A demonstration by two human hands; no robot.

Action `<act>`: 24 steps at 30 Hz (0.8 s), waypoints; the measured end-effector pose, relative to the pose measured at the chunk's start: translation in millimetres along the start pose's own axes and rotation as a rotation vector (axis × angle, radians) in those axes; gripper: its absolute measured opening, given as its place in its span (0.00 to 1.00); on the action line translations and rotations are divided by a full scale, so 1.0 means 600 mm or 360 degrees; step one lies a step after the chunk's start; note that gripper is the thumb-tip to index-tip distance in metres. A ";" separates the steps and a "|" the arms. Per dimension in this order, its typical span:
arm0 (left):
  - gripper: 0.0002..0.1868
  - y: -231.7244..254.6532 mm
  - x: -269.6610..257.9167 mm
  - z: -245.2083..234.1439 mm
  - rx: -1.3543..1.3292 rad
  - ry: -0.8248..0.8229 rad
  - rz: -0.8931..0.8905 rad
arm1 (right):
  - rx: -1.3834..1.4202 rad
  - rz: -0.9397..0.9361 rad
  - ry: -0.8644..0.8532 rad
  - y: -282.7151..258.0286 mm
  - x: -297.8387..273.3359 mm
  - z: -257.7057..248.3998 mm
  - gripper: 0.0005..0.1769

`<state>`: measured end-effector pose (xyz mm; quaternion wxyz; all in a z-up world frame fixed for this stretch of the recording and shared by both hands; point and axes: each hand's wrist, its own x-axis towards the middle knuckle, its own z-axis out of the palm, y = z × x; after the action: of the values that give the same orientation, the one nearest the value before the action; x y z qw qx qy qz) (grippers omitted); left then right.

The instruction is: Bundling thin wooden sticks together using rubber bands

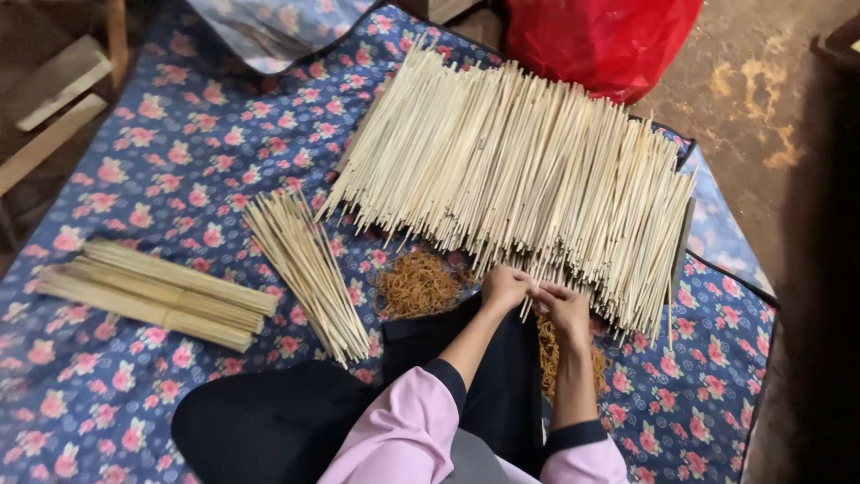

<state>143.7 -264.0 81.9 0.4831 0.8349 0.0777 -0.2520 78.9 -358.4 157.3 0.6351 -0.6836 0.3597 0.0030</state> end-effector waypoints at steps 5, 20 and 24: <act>0.13 -0.022 -0.079 -0.064 -0.0677 -0.0036 -0.0182 | -0.0061 -0.0044 -0.0086 0.098 0.016 0.018 0.22; 0.09 0.013 -0.076 -0.044 -0.0057 0.0203 0.0192 | -0.0274 -0.0397 0.0137 0.008 -0.067 0.027 0.17; 0.07 -0.027 -0.086 -0.072 -0.0311 0.0448 0.0380 | -0.0293 -0.0611 -0.0101 0.082 0.016 0.054 0.19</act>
<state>107.9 -213.4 112.6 0.5726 0.8143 0.0690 -0.0653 76.3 -331.8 103.8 0.5699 -0.7942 0.2010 -0.0636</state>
